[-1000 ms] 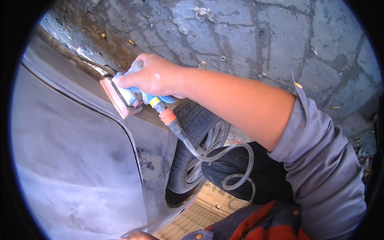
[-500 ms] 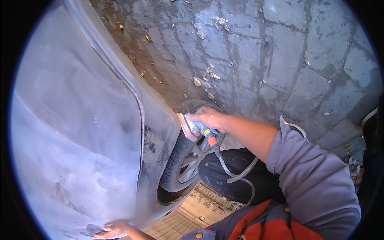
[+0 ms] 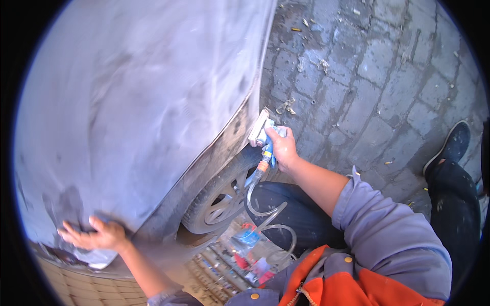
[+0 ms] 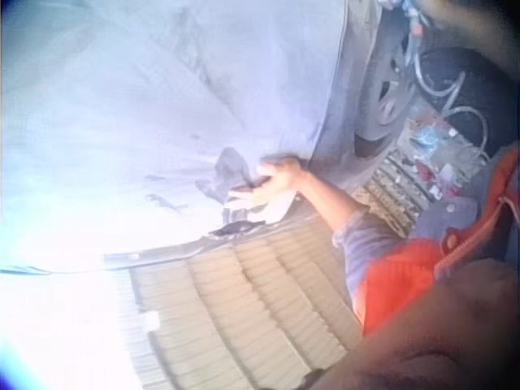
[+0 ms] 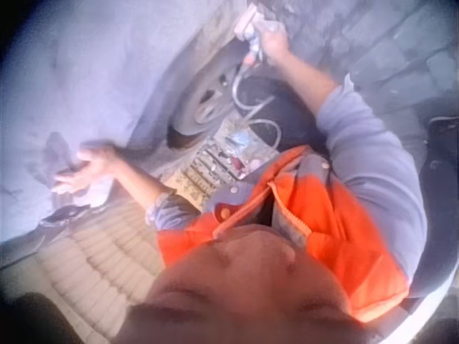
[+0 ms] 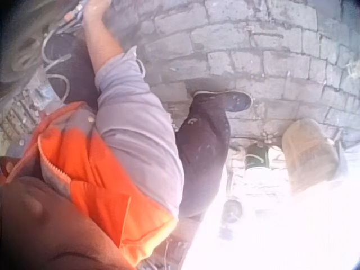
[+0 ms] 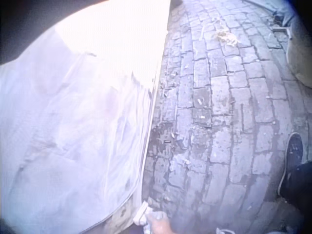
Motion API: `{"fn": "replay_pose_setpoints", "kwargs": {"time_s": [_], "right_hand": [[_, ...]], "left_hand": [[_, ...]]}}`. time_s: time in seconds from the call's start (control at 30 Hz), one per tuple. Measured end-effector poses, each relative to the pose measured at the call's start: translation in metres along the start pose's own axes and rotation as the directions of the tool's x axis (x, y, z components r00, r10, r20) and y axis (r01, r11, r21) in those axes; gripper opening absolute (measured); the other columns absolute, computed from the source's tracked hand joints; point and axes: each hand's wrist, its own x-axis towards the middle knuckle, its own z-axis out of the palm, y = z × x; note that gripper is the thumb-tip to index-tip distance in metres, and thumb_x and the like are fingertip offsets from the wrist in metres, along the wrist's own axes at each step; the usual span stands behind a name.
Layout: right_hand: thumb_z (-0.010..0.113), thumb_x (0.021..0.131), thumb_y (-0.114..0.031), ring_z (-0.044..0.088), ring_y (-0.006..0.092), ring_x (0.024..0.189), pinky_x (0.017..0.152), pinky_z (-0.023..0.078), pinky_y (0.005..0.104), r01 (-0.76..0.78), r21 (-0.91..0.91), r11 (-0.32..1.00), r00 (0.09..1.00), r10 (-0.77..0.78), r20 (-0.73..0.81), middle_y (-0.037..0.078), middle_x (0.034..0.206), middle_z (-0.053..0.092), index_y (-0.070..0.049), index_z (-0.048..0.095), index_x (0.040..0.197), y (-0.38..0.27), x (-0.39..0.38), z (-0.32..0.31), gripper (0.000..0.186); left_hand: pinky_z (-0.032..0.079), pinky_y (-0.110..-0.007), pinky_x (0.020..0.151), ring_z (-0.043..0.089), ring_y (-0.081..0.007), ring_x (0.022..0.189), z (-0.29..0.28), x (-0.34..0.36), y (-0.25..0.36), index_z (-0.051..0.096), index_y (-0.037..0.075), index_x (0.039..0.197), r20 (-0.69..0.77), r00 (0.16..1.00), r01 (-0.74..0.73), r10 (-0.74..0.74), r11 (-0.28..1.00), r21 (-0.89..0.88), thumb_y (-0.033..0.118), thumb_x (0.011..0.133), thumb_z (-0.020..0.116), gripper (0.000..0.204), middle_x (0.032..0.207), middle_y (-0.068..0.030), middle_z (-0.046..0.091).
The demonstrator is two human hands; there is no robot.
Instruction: The person uses a handheld electric sander to sand the surface of a car door. They move the sander across the door panel, around the handle, and along the lower edge near the wheel arch, removing material to prepare the surface.
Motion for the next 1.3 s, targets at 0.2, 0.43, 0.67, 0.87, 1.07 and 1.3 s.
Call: {"fn": "replay_pose_setpoints", "kwargs": {"time_s": [0.2, 0.43, 0.67, 0.87, 1.07, 1.3], "right_hand": [[0.085, 0.091, -0.031, 0.066, 0.0227, 0.099, 0.087, 0.056, 0.0405, 0.319, -0.273, 0.908, 0.929, -0.357, -0.102, 0.016, 0.115, 0.065, -0.005, 0.05, 0.128, 0.033, -0.08, 0.041, 0.058], [0.085, 0.089, -0.023, 0.065, 0.0287, 0.105, 0.099, 0.052, 0.0428, 0.56, -0.46, 0.689, 0.771, -0.637, -0.015, 0.019, 0.115, 0.064, -0.006, 0.05, 0.128, 0.04, -0.099, 0.053, 0.054], [0.082, 0.094, -0.023, 0.066, 0.0221, 0.085, 0.076, 0.056, 0.0382, 0.458, -0.434, 0.776, 0.853, -0.521, -0.032, 0.016, 0.103, 0.066, -0.003, 0.048, 0.129, -0.025, -0.021, 0.023, 0.052], [0.087, 0.089, -0.024, 0.061, 0.0299, 0.11, 0.101, 0.05, 0.0436, 0.702, -0.491, 0.516, 0.669, -0.714, 0.206, 0.02, 0.12, 0.059, -0.001, 0.051, 0.128, 0.031, -0.096, 0.043, 0.058], [0.089, 0.084, -0.025, 0.06, 0.0385, 0.113, 0.102, 0.049, 0.0473, 0.727, -0.484, 0.487, 0.634, -0.747, 0.2, 0.022, 0.121, 0.056, 0.002, 0.056, 0.126, -0.006, -0.086, 0.053, 0.06], [0.09, 0.084, -0.026, 0.062, 0.0362, 0.115, 0.103, 0.05, 0.0461, 0.751, -0.571, 0.332, 0.581, -0.744, 0.331, 0.021, 0.122, 0.058, 0.0, 0.055, 0.127, 0.003, -0.098, 0.041, 0.062]], "left_hand": [[0.028, -0.06, 0.125, 0.039, -0.0472, 0.152, -0.021, -0.004, -0.034, 0.055, -0.001, 0.151, -0.153, 0.988, -0.049, 0.018, 0.979, -0.198, 0.051, 0.099, 0.074, 0.076, 0.161, -0.0318, 0.043], [0.041, -0.055, 0.115, 0.058, -0.043, 0.132, -0.052, -0.025, -0.232, 0.072, -0.003, 0.128, -0.101, 0.949, 0.316, -0.299, 0.9, 0.301, 0.068, 0.096, 0.068, 0.078, 0.131, -0.0257, 0.069], [0.046, -0.047, 0.11, 0.064, -0.0423, 0.125, -0.054, 0.0, -0.243, 0.071, -0.005, 0.13, 0.16, 0.815, 0.506, -0.557, 0.819, 0.271, 0.069, 0.098, 0.064, 0.081, 0.129, -0.0257, 0.072], [0.046, -0.04, 0.111, 0.066, -0.036, 0.128, -0.043, 0.01, -0.268, 0.066, -0.002, 0.141, 0.062, 0.689, 0.694, -0.722, 0.682, 0.23, 0.078, 0.093, 0.063, 0.094, 0.132, -0.0211, 0.075], [0.048, -0.037, 0.106, 0.07, -0.0301, 0.119, -0.047, 0.032, -0.212, 0.078, 0.003, 0.127, 0.047, 0.572, 0.816, -0.819, 0.574, 0.068, 0.083, 0.089, 0.063, 0.089, 0.124, -0.0149, 0.079], [0.049, -0.038, 0.105, 0.071, -0.0301, 0.119, -0.041, 0.042, -0.204, 0.08, 0.008, 0.124, 0.033, 0.519, 0.849, -0.854, 0.52, 0.095, 0.087, 0.085, 0.062, 0.09, 0.123, -0.0124, 0.08]]}}
